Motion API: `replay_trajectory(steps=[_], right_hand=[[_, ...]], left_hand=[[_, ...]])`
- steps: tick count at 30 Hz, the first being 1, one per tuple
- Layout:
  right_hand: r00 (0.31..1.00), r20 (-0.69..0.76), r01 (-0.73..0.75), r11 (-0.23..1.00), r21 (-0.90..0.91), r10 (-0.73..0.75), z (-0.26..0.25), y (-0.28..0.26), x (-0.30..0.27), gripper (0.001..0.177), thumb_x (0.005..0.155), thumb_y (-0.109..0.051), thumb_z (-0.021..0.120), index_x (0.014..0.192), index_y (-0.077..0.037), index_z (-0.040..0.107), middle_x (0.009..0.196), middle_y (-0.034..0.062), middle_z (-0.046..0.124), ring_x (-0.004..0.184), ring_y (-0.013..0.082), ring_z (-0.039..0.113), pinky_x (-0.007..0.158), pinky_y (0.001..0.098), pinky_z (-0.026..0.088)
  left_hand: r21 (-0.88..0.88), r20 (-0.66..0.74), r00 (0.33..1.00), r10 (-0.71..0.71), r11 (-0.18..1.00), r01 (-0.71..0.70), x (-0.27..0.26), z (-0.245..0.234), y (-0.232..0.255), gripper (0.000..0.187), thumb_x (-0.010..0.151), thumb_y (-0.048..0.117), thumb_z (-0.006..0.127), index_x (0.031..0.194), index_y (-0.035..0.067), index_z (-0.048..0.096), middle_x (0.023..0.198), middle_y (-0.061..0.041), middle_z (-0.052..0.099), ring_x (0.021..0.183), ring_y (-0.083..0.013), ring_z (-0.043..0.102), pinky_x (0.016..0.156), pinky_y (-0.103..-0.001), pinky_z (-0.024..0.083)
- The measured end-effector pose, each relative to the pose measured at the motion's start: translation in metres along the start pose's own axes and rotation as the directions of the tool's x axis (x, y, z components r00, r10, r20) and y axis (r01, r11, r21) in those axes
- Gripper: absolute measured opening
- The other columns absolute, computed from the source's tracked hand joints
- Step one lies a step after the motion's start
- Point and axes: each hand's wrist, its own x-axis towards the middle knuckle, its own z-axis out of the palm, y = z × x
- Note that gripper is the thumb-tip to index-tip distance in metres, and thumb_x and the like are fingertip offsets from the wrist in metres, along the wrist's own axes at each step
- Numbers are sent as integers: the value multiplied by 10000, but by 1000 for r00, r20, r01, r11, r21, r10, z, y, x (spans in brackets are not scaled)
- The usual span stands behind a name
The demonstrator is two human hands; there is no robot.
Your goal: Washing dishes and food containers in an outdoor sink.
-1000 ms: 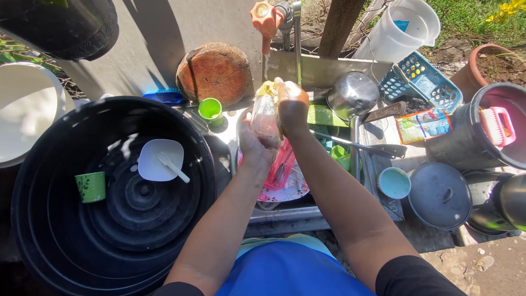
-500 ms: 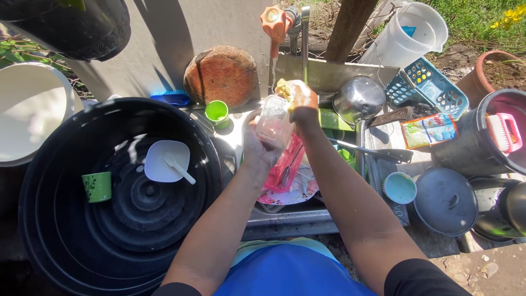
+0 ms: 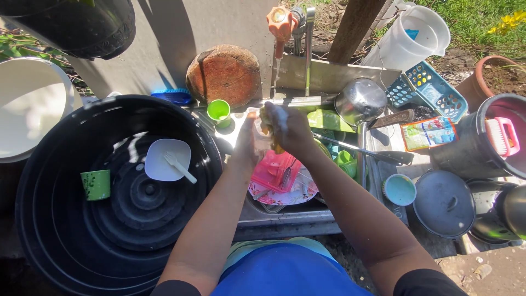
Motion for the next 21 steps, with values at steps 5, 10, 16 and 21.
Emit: replay_trajectory(steps=[5,10,16,21], right_hand=[[996,-81,-26,812,-583,-26,4,25,3,154,990,-151,660,999,-6,710,782,230,595,719,410,617,623,546,442],[957,260,-112,990,-84,130,1,-11,-11,200,871,-116,661,1042,-11,672,976,218,643,896,401,647,778,487,516],[947,52,-310,946,-96,316,10,-3,-6,218,907,-179,702,1072,-37,690,1026,179,702,978,349,693,875,435,535],[865,481,-306,912,275,145,1,0,-14,232,838,-119,673,1046,-18,684,964,171,716,934,323,707,843,416,552]], left_hand=[[-110,-29,994,-108,989,104,-37,69,5,593,881,474,632,1333,104,532,1108,-151,718,1018,-302,711,898,-458,609],[189,-10,997,71,980,-68,-22,25,16,577,971,389,692,1378,22,512,1096,-160,693,918,-269,734,804,-411,616],[297,-121,978,168,946,-126,-24,28,-5,505,947,326,746,1343,110,517,937,-126,671,802,-209,693,680,-343,600],[283,-115,993,25,959,9,-42,40,28,499,925,292,739,1221,-76,578,914,-174,736,743,-277,749,667,-393,634]])
